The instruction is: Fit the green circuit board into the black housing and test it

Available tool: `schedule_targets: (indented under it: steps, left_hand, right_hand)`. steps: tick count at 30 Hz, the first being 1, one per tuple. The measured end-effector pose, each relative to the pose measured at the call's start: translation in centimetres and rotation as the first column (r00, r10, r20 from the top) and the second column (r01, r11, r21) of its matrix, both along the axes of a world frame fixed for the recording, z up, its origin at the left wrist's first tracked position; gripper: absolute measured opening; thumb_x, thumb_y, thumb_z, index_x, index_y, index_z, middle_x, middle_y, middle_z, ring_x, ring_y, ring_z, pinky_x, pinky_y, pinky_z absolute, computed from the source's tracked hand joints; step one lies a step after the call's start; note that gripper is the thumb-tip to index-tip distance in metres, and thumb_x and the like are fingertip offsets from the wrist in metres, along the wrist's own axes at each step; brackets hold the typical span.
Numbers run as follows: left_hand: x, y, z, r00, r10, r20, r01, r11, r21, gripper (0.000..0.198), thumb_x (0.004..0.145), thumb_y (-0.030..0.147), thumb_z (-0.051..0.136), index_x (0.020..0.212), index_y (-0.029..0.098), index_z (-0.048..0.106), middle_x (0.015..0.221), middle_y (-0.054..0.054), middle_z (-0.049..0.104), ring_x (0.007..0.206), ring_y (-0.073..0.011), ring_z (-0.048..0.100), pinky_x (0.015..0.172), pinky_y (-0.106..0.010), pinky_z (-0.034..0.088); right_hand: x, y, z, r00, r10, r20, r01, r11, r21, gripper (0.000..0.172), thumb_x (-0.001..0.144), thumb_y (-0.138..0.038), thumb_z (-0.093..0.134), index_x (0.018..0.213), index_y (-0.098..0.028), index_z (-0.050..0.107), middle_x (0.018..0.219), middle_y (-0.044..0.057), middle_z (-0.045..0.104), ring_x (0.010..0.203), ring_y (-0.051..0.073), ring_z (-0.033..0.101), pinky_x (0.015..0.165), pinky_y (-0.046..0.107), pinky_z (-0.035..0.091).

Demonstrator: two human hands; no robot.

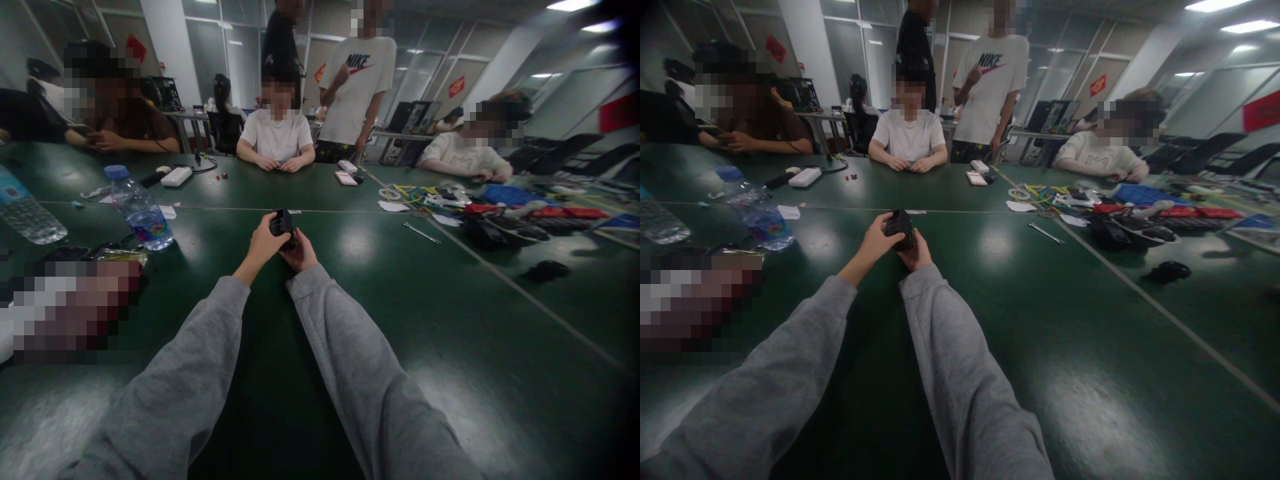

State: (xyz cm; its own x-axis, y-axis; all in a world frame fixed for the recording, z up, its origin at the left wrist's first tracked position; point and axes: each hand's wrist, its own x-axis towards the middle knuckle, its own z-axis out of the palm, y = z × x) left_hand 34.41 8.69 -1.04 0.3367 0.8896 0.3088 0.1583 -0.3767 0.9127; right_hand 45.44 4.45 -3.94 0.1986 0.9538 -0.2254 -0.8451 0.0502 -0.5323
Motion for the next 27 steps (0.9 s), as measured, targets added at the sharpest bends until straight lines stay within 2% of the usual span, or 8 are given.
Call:
schedule_targets:
  steps: [6,12,15,17,20,23,25,27]
  left_hand:
    - [-0.1,0.3,0.9,0.994,-0.051,0.097,0.057,0.997,-0.058,0.067,0.064,0.011,0.077,0.127,0.020,0.056,0.120,-0.013,0.065,0.116,-0.0294,0.060,0.104,-0.048,0.042]
    - [-0.4,1.0,1.6,0.992,-0.079,0.102,0.083,0.996,-0.038,0.070,0.064,0.013,0.076,0.130,0.018,0.053,0.121,-0.014,0.064,0.114,-0.0289,0.061,0.102,-0.049,0.045]
    - [-0.7,1.0,2.6,0.985,-0.091,0.146,0.099,0.994,-0.049,0.072,0.063,0.014,0.077,0.130,0.018,0.053,0.121,-0.014,0.063,0.112,-0.0279,0.061,0.099,-0.047,0.047]
    - [-1.0,0.6,3.8,0.974,-0.104,0.203,0.126,0.987,-0.099,0.072,0.063,0.014,0.077,0.130,0.019,0.052,0.120,-0.013,0.063,0.109,-0.0267,0.062,0.097,-0.046,0.049]
    - [-2.0,-0.1,6.0,0.938,-0.130,0.322,0.217,0.944,-0.250,0.069,0.065,0.014,0.075,0.131,0.020,0.052,0.112,-0.009,0.066,0.103,-0.0249,0.065,0.092,-0.044,0.052]
    - [-3.4,-0.5,7.7,0.867,-0.146,0.477,0.326,0.889,-0.322,0.052,0.074,0.015,0.063,0.126,0.022,0.056,0.107,-0.005,0.067,0.102,-0.0233,0.066,0.088,-0.041,0.054]
    - [-4.2,-0.6,8.1,0.815,-0.122,0.566,0.365,0.867,-0.339,0.041,0.080,0.018,0.056,0.121,0.021,0.059,0.106,-0.005,0.068,0.106,-0.0243,0.065,0.087,-0.041,0.055]
    - [-4.8,-0.4,7.7,0.775,-0.084,0.627,0.379,0.855,-0.355,0.035,0.084,0.025,0.055,0.118,0.019,0.061,0.107,-0.007,0.068,0.109,-0.0260,0.064,0.087,-0.041,0.055]
  right_hand:
    - [0.3,0.2,-0.6,1.000,0.006,-0.009,-0.006,1.000,0.017,0.031,0.100,-0.035,0.038,0.088,-0.020,0.062,0.073,0.001,0.069,0.074,0.016,0.067,0.067,0.030,0.060]
    - [0.4,0.4,-0.7,0.999,0.005,-0.048,-0.004,1.000,0.030,0.025,0.098,-0.035,0.041,0.096,-0.021,0.061,0.084,0.001,0.071,0.084,0.016,0.068,0.074,0.034,0.060]
    - [0.4,0.6,-0.7,0.998,0.014,-0.057,-0.012,0.999,0.037,0.025,0.099,-0.035,0.039,0.098,-0.021,0.060,0.086,0.002,0.071,0.084,0.016,0.068,0.072,0.033,0.060]
    - [0.4,0.7,-0.8,0.998,0.007,-0.063,-0.004,0.999,0.044,0.026,0.099,-0.036,0.040,0.101,-0.020,0.060,0.087,0.003,0.071,0.084,0.017,0.069,0.073,0.034,0.061]
    - [0.5,0.7,-0.9,0.997,0.024,-0.068,-0.020,0.998,0.055,0.030,0.099,-0.038,0.038,0.107,-0.018,0.059,0.090,0.006,0.071,0.086,0.019,0.069,0.073,0.036,0.061]
    - [0.6,0.5,-0.9,0.995,0.054,-0.084,-0.048,0.996,0.076,0.033,0.099,-0.039,0.036,0.109,-0.016,0.058,0.094,0.009,0.071,0.090,0.020,0.070,0.073,0.036,0.061]
    - [0.6,0.3,-0.9,0.994,0.062,-0.094,-0.054,0.995,0.083,0.034,0.099,-0.040,0.037,0.110,-0.015,0.057,0.096,0.011,0.071,0.091,0.020,0.070,0.073,0.035,0.061]
    - [0.7,0.1,-0.7,0.993,0.064,-0.095,-0.056,0.995,0.088,0.035,0.099,-0.040,0.037,0.112,-0.015,0.057,0.096,0.011,0.071,0.091,0.020,0.070,0.073,0.035,0.061]
